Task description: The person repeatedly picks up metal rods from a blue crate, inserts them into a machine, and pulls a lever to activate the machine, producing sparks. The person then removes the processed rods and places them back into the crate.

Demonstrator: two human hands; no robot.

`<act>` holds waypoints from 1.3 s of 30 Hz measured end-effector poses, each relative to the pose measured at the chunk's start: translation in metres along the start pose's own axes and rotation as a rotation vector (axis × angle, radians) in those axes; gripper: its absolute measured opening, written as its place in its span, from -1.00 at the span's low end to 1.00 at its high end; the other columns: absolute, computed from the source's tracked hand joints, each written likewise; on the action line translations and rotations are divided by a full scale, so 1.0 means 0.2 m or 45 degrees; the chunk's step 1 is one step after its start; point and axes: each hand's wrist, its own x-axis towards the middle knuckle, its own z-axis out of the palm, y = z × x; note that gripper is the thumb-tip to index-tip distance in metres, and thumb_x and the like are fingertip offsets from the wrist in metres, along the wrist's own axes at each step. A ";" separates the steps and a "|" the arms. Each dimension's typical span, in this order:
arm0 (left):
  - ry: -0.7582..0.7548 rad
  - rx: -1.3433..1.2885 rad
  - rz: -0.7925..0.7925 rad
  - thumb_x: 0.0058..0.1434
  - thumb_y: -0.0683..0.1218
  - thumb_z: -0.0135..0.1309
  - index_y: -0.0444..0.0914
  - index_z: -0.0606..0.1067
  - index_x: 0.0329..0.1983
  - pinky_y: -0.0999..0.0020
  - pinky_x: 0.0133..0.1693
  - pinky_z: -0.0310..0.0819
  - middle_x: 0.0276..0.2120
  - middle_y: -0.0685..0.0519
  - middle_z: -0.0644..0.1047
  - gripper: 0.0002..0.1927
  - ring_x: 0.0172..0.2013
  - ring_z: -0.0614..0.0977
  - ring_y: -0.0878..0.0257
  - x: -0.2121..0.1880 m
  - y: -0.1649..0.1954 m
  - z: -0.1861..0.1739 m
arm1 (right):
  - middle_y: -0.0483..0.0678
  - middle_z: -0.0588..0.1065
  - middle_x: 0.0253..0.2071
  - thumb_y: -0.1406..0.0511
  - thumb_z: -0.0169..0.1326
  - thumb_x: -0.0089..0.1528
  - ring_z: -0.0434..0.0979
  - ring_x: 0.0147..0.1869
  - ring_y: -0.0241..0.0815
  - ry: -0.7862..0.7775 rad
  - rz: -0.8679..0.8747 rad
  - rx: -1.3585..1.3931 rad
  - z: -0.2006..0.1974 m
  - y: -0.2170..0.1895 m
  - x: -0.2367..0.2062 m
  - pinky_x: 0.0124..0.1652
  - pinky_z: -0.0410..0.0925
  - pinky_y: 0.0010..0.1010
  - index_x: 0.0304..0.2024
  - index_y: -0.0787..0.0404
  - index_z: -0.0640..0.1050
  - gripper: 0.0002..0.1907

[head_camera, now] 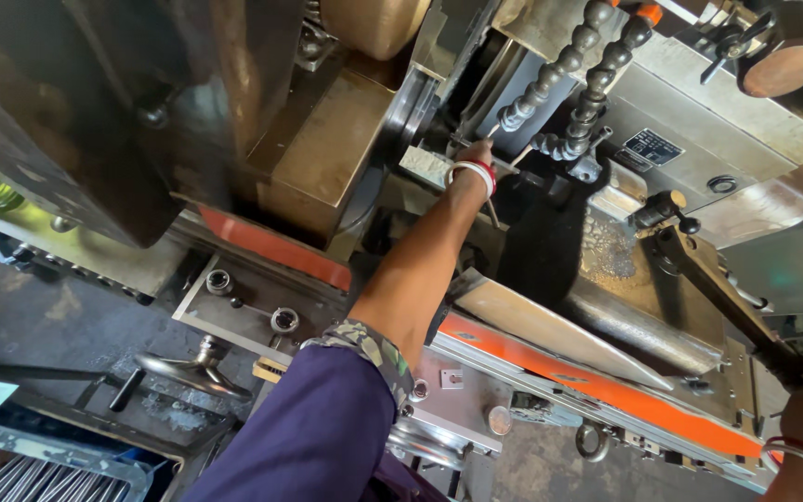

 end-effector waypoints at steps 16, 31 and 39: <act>-0.307 -0.222 -0.083 0.26 0.20 0.10 -0.06 0.19 -0.67 0.33 -0.70 -0.02 -0.79 0.19 0.15 -0.48 -0.80 0.18 0.29 0.03 -0.07 -0.10 | 0.22 0.52 -0.52 0.12 -0.33 0.57 0.54 -0.42 0.17 0.012 0.060 -0.017 0.00 -0.03 0.02 -0.45 0.35 -0.12 -0.15 0.41 0.65 -0.38; -0.163 -0.201 0.022 0.29 0.40 -0.10 -0.11 0.56 -0.08 0.21 -0.55 0.28 -0.61 0.12 0.35 -0.43 -0.64 0.35 0.27 0.03 -0.05 -0.07 | 0.23 0.52 -0.46 0.12 -0.30 0.58 0.55 -0.39 0.16 0.027 0.056 -0.032 -0.01 -0.06 0.02 -0.41 0.36 -0.13 -0.10 0.40 0.61 -0.44; 0.222 -0.239 0.669 0.25 0.05 0.13 -0.33 0.57 -0.07 0.22 -0.06 0.45 -0.18 -0.07 0.65 -0.63 -0.17 0.61 0.04 0.03 -0.09 -0.08 | 0.24 0.53 -0.43 0.12 -0.29 0.58 0.56 -0.37 0.17 0.053 0.027 -0.044 0.01 -0.08 -0.07 -0.39 0.36 -0.11 -0.06 0.39 0.60 -0.46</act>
